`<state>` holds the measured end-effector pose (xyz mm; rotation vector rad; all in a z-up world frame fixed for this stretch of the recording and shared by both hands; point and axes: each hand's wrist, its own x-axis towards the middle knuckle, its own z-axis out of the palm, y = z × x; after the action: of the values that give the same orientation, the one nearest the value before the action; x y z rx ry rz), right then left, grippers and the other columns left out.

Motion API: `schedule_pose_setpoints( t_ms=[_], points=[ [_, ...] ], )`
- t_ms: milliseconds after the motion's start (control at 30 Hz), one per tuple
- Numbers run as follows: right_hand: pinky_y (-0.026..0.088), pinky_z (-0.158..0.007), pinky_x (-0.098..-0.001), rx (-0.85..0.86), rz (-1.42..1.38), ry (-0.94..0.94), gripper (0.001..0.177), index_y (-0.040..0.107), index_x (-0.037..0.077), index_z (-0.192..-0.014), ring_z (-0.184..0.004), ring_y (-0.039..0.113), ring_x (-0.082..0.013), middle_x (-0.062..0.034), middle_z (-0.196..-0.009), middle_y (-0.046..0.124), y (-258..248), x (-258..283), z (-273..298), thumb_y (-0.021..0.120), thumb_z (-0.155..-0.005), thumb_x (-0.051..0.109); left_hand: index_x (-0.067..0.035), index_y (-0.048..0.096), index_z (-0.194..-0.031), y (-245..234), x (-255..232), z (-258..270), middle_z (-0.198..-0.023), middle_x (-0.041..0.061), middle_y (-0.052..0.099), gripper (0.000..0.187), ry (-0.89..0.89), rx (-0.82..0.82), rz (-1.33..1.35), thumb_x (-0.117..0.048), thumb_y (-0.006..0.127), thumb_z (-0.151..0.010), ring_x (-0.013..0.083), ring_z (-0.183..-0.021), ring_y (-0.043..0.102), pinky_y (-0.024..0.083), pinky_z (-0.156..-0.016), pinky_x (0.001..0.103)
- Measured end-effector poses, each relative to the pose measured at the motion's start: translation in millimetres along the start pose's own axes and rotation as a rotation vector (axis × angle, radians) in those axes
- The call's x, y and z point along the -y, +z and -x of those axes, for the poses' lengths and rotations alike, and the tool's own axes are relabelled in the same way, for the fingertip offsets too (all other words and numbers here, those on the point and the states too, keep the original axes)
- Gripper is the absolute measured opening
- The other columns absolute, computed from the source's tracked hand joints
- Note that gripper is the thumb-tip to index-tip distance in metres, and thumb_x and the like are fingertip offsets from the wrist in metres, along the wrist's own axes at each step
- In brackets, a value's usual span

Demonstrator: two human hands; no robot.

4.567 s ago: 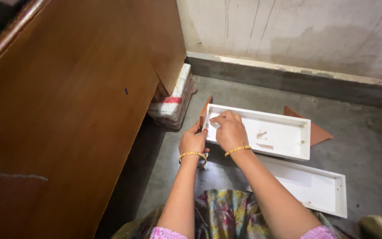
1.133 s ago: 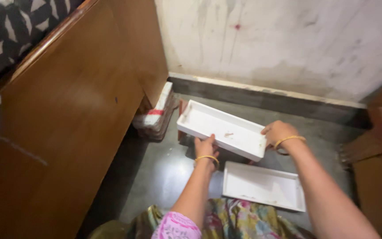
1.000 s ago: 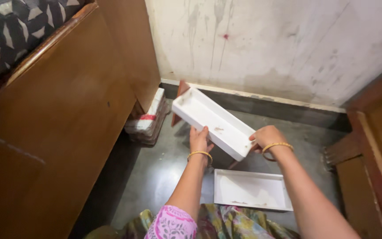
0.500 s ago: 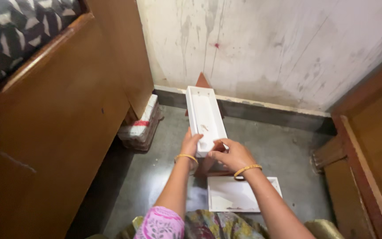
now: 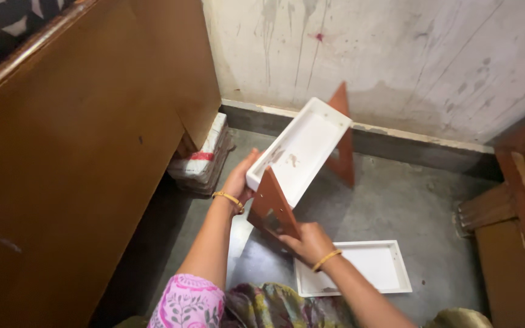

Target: The person assembles a two-tiered white drawer unit by hand, inserting small metal fasteners into pre-drilled holes on the drawer sides and securing them into the wooden frame.

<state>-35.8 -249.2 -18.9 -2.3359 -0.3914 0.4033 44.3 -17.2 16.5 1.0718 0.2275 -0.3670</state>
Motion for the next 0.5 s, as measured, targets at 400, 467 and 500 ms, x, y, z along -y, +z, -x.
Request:
schedule_pose_setpoints(
  t_ms=[400, 467, 500],
  points=[
    [0.057, -0.074, -0.0459, -0.397, -0.136, 0.147, 0.031, 0.075, 0.008, -0.092, -0.082, 0.073, -0.0377, -0.0176, -0.08, 0.075, 56.3, 32.0, -90.2, 0.072, -0.087, 0.038, -0.002, 0.037, -0.156, -41.1, 105.9, -15.5, -0.162, 0.013, 0.04, 0.076, 0.367, -0.441, -0.415, -0.052, 0.05, -0.1, 0.0243, -0.151, 0.037, 0.028, -0.12, 0.034],
    [0.056, -0.077, -0.0476, -0.361, -0.138, 0.149, 0.035, 0.074, 0.007, -0.097, -0.087, 0.072, -0.0398, -0.0197, -0.087, 0.075, 70.4, 20.3, -116.2, 0.069, -0.089, 0.041, -0.001, 0.037, -0.156, -46.3, 129.0, -20.8, -0.162, 0.014, 0.042, 0.075, 0.363, -0.328, -0.366, -0.05, 0.049, -0.102, 0.0246, -0.151, 0.038, 0.028, -0.121, 0.033],
    [0.055, -0.079, -0.0478, -0.309, -0.155, 0.152, 0.036, 0.072, 0.006, -0.101, -0.09, 0.072, -0.0399, -0.0204, -0.091, 0.075, 78.2, 13.1, -129.1, 0.067, -0.091, 0.041, 0.0, 0.036, -0.156, -48.5, 136.3, -24.0, -0.163, 0.014, 0.042, 0.074, 0.362, -0.272, -0.34, -0.049, 0.049, -0.103, 0.0247, -0.151, 0.038, 0.028, -0.121, 0.032]
  ],
)
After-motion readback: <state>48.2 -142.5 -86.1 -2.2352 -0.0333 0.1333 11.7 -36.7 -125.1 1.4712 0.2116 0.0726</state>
